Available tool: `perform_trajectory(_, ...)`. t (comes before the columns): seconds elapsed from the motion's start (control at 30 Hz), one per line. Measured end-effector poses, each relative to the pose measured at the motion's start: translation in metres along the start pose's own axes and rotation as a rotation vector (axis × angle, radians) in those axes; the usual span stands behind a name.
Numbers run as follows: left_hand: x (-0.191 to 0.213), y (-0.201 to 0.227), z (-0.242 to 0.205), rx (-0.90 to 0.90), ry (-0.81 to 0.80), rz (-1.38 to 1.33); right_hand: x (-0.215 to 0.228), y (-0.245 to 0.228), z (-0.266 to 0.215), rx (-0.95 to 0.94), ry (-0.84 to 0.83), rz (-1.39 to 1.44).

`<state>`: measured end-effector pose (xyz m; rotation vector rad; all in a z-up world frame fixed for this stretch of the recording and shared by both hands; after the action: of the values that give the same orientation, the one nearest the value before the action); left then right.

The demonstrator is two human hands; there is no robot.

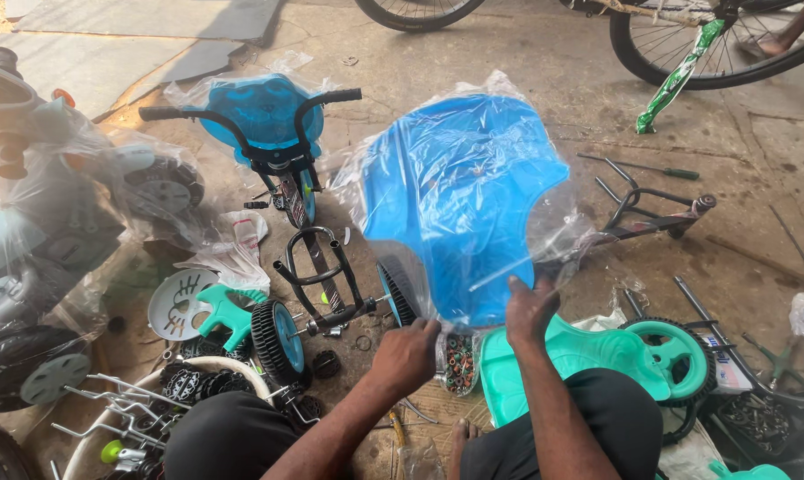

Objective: The person assembles a blue children's tricycle by attaching the rear wheel axle, installing the seat, and securing the handlebars. They use a screwdriver to tighten bolts and handle various plastic parts and hardware.

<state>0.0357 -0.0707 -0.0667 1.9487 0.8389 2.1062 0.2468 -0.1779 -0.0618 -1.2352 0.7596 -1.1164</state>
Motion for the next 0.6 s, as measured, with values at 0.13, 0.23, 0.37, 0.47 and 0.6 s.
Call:
perform_trajectory(0.13,0.009,-0.018,0.004,0.178,-0.375,0.044,-0.007,-0.007,-0.004,0.062,-0.011,0.095)
perform_trajectory(0.23,0.056,-0.045,0.008,0.309,-0.274,-0.169,-0.007,-0.009,0.001,0.042,0.010,0.328)
perform_trajectory(0.37,0.150,-0.060,-0.009,0.261,0.693,-0.360,-0.006,-0.010,-0.002,0.045,0.039,0.339)
perform_trajectory(0.47,0.170,-0.004,-0.014,-0.189,0.869,-0.045,-0.017,-0.014,-0.011,0.100,-0.002,0.080)
perform_trajectory(0.6,0.129,0.075,-0.005,-0.367,0.754,0.271,-0.033,-0.011,-0.025,0.190,-0.042,-0.241)
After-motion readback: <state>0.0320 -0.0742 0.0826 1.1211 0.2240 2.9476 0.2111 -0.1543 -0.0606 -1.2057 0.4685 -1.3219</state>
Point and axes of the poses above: each hand's wrist, its own z-axis towards the middle knuckle, its own x-axis out of the back of the hand, y = z × x, the point moved 5 cm from there along z, towards the middle knuckle, and after that the axes turned 8 degrees about -y, right-handed, at the moved point
